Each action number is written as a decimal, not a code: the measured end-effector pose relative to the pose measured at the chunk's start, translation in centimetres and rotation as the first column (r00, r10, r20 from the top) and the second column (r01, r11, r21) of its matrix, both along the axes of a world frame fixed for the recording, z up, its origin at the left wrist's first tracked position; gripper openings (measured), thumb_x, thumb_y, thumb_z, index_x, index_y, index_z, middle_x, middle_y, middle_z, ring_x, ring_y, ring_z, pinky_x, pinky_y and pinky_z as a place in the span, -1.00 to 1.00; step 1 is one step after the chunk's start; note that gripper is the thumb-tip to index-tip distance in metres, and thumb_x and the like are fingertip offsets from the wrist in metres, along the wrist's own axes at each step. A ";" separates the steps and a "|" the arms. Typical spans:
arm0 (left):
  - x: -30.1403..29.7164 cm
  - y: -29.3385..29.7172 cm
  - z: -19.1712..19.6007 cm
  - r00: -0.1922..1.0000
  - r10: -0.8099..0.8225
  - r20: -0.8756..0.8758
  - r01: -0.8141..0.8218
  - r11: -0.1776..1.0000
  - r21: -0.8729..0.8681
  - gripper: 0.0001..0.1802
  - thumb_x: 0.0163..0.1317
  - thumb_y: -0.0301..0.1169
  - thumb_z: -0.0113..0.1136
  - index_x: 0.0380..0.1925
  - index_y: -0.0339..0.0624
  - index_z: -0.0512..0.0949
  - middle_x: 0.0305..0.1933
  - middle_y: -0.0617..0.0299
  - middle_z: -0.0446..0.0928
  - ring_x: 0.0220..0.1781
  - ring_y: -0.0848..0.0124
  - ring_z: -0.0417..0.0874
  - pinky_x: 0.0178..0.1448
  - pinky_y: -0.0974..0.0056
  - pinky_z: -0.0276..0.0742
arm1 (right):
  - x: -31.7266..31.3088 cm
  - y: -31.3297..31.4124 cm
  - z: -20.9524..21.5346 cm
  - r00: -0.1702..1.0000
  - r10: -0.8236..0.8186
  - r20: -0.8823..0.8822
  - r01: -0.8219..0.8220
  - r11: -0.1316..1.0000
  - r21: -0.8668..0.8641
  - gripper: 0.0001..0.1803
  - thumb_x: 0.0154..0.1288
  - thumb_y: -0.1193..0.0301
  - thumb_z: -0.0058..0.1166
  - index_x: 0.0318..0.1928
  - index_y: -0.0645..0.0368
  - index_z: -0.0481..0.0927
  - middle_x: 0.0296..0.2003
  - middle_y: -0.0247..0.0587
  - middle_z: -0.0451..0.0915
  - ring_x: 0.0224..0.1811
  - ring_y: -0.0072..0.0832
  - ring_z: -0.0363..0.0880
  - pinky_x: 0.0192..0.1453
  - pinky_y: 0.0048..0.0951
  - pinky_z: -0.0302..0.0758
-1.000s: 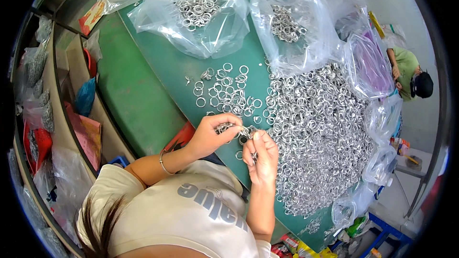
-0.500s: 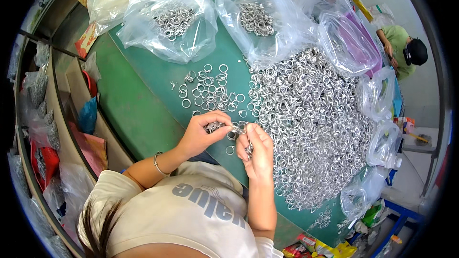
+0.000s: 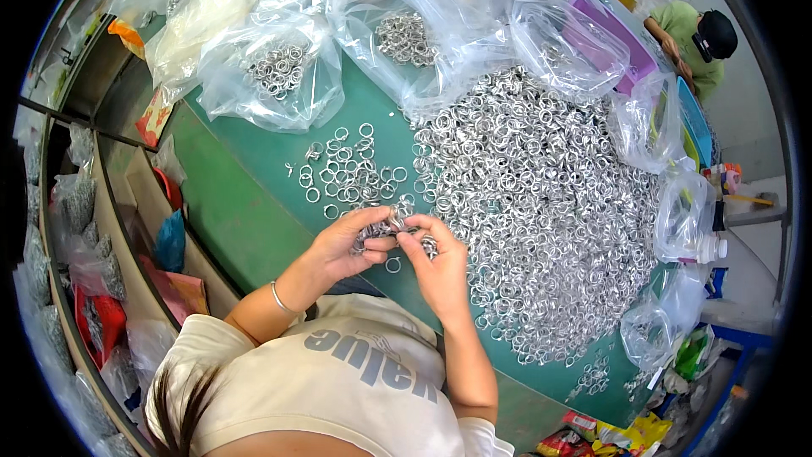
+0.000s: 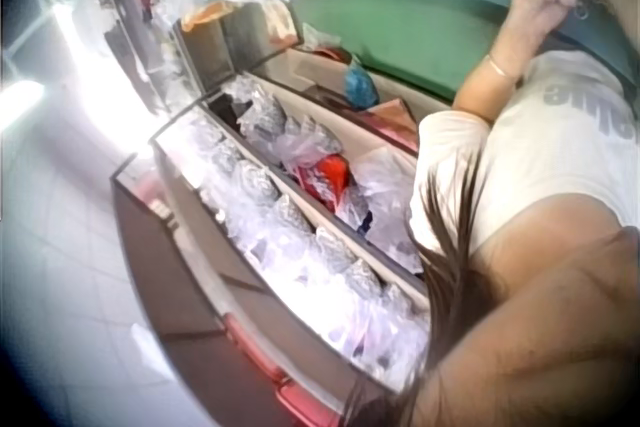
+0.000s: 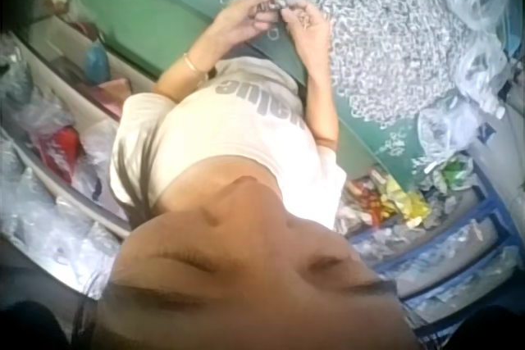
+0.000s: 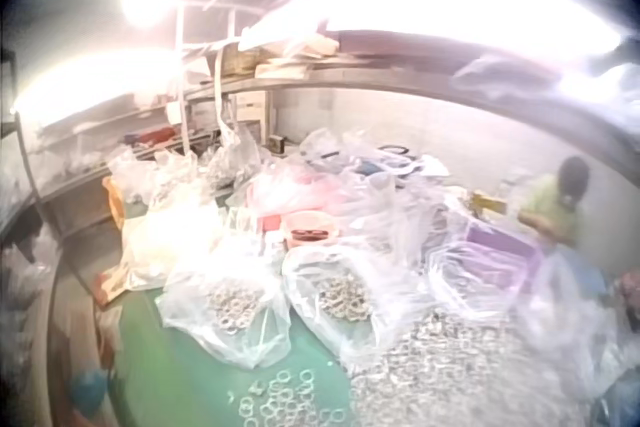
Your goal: The person picks up metal rings from a large pile and puts them into plastic bags on a workbench.
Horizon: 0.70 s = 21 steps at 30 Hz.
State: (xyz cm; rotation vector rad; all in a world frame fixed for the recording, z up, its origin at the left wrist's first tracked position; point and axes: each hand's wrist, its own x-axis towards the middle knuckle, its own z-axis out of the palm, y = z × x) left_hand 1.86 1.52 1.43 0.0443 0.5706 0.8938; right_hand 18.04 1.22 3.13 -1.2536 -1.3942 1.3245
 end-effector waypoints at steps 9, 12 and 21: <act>0.3 -0.4 0.6 0.996 -0.051 -0.072 0.055 0.997 0.061 -0.85 0.26 -0.34 0.11 -0.30 -0.20 0.48 -0.35 0.32 0.44 -0.55 0.63 0.28 -0.55 0.51 0.21 | 0.2 -0.3 1.4 0.993 -0.062 0.098 0.059 0.998 0.036 -0.88 0.27 0.49 0.03 -0.31 0.31 0.56 -0.52 -0.27 0.59 -0.51 -0.67 0.42 -0.42 -0.57 0.37; 0.6 -0.7 0.9 0.996 -0.015 -0.093 0.019 0.999 0.043 -0.86 0.25 -0.34 0.11 -0.32 -0.18 0.48 -0.36 0.33 0.45 -0.54 0.62 0.29 -0.54 0.50 0.20 | 0.4 -0.3 1.0 0.985 -0.064 0.158 0.052 0.996 0.077 -0.85 0.28 0.46 0.02 -0.34 0.32 0.56 -0.55 -0.28 0.57 -0.55 -0.70 0.39 -0.47 -0.58 0.33; 1.3 -0.8 1.5 0.977 0.024 -0.210 -0.012 0.998 0.060 -0.88 0.24 -0.36 0.13 -0.32 -0.17 0.49 -0.37 0.33 0.46 -0.53 0.63 0.29 -0.53 0.51 0.16 | 0.0 -0.4 1.3 0.988 -0.108 0.106 0.106 0.994 0.024 -0.85 0.28 0.48 0.00 -0.39 0.30 0.55 -0.69 -0.36 0.44 -0.64 -0.71 0.34 -0.54 -0.57 0.28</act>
